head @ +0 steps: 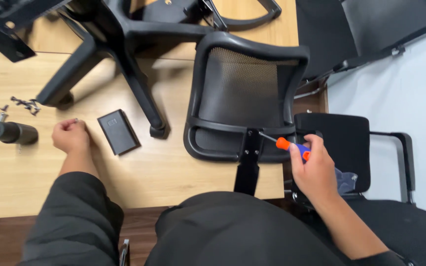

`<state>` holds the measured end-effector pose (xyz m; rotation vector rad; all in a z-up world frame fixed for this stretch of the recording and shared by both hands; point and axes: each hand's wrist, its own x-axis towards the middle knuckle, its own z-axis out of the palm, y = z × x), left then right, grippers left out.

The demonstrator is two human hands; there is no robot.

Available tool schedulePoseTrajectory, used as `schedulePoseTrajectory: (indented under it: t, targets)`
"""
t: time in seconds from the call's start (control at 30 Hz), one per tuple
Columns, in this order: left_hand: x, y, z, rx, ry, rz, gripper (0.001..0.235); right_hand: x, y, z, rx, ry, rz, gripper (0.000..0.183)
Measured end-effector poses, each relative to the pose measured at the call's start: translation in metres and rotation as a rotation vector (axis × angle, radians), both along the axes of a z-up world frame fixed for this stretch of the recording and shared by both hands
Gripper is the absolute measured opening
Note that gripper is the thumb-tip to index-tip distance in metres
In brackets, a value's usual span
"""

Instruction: The person assembles an office chair on a table, using a screwdriver to drive screws and attach the seat mounting plate and armrest brackets to the mesh seat back. They pick up screws from the table, align the black metal brackets, and tighten the fasteners by hand with the screwdriver.

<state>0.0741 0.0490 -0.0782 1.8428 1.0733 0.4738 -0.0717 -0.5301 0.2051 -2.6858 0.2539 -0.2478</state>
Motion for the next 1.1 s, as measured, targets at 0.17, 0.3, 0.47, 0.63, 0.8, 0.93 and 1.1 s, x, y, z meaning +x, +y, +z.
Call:
schedulePoseTrajectory:
  t: [0.17,0.3,0.47,0.63,0.8,0.93,1.1]
  targets:
    - [0.000,-0.005,0.000,0.089,0.014,-0.077,0.016,0.008,-0.001,0.007,-0.102,0.237,-0.092,0.036]
    - [-0.002,-0.007,-0.003,0.146,0.022,-0.140,0.016,0.008,0.003,0.010,-0.085,0.088,0.018,0.041]
    - [-0.004,-0.012,0.002,0.196,0.042,-0.203,0.019,0.010,0.013,0.023,-0.090,0.096,0.069,0.038]
    - [-0.007,-0.018,0.011,0.186,0.089,-0.239,0.024,0.015,0.017,0.033,-0.152,0.350,-0.053,0.039]
    - [-0.006,-0.034,0.026,0.292,-0.053,-0.164,0.037,0.010,0.012,0.027,-0.220,0.100,0.271,0.038]
    - [-0.001,-0.130,0.120,0.187,-0.324,-0.254,0.038,0.012,0.018,0.037,-0.250,0.029,0.335,0.044]
    - [-0.025,-0.271,0.184,0.252,-0.461,-0.880,0.030,0.019,0.018,0.040,-0.152,0.365,0.114,0.035]
